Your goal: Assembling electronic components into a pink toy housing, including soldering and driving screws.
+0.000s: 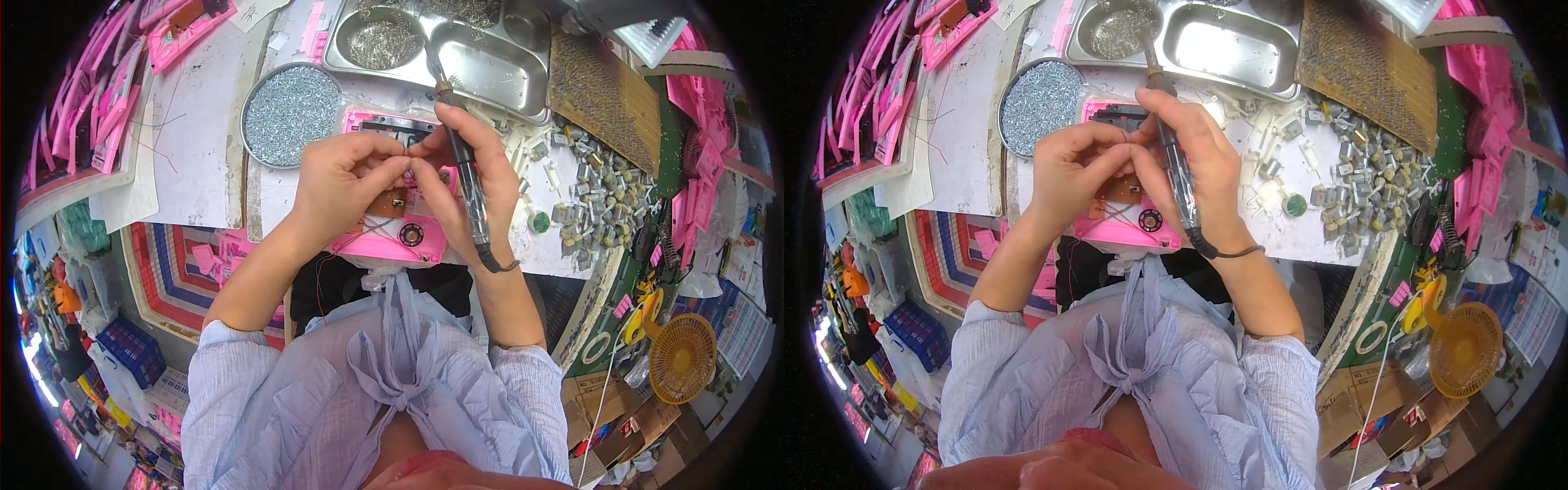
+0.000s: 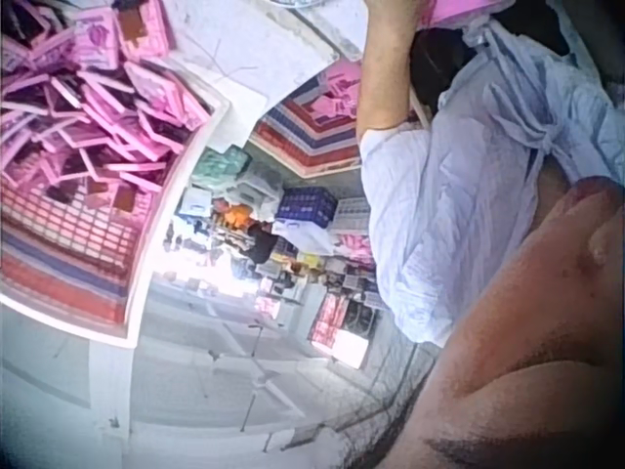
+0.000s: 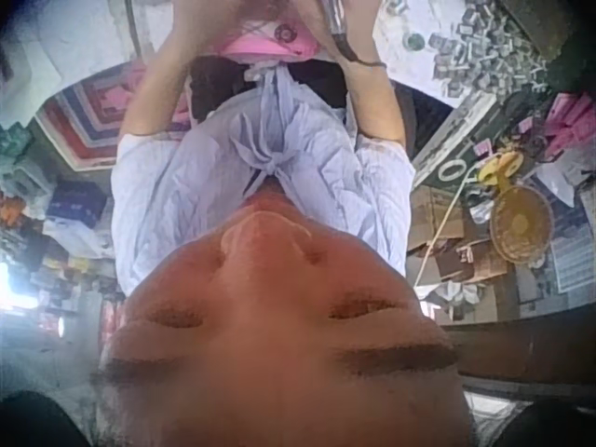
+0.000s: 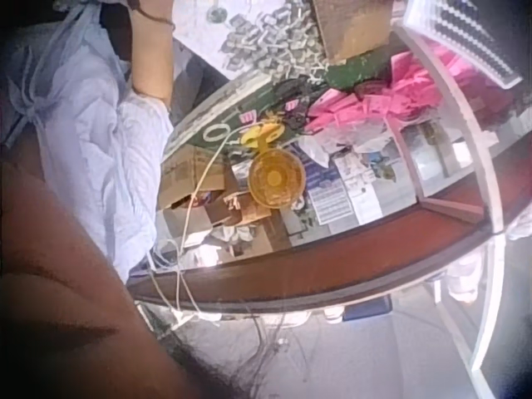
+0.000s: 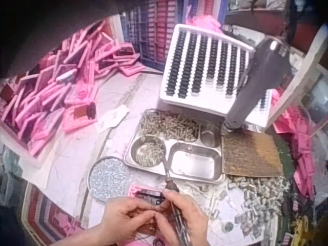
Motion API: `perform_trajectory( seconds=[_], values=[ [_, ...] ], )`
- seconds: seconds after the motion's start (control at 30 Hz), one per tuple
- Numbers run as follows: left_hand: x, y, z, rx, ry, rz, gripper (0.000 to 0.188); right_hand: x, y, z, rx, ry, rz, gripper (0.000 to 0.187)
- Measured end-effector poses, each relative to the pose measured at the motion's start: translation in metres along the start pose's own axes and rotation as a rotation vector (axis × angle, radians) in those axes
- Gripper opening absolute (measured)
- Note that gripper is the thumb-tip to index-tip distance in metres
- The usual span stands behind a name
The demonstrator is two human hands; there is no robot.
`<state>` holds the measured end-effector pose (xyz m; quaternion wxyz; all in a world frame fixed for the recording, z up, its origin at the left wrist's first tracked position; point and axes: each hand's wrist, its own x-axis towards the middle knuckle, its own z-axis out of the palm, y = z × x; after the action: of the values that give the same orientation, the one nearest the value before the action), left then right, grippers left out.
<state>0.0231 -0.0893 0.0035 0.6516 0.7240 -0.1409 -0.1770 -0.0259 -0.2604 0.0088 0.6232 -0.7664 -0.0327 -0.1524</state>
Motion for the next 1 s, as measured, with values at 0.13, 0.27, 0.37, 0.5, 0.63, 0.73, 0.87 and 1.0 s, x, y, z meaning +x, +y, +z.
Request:
perform_trajectory(
  seconds=[0.13,0.27,0.37,0.5,0.63,0.73,0.87,1.0],
  values=[
    [0.001,0.012,-0.002,0.189,-0.083,-0.003,0.011,0.001,0.008,0.001,-0.122,-0.005,-0.039,0.054],
    [0.002,0.010,-0.003,0.237,-0.092,0.013,0.011,0.005,0.013,0.002,0.045,0.140,-0.010,0.053],
    [0.001,0.016,-0.001,0.208,-0.036,-0.070,0.009,0.000,0.005,-0.007,-0.122,0.163,-0.081,0.055],
    [0.002,0.009,0.003,0.362,0.026,0.152,0.009,-0.006,0.005,0.003,-0.098,0.142,-0.100,0.055],
    [0.002,0.007,0.005,0.402,0.052,0.251,0.009,0.000,0.010,0.008,-0.091,0.155,-0.107,0.056],
    [0.000,0.006,0.000,0.076,-0.027,-0.037,0.009,0.000,0.011,0.007,-0.047,0.144,-0.076,0.057],
    [-0.001,-0.001,-0.004,-0.151,-0.017,-0.169,0.009,-0.003,0.011,0.007,-0.135,0.142,-0.165,0.058],
    [-0.001,-0.004,-0.008,0.034,-0.024,-0.059,0.010,-0.014,0.009,0.005,-0.275,0.065,-0.225,0.056]
  ],
)
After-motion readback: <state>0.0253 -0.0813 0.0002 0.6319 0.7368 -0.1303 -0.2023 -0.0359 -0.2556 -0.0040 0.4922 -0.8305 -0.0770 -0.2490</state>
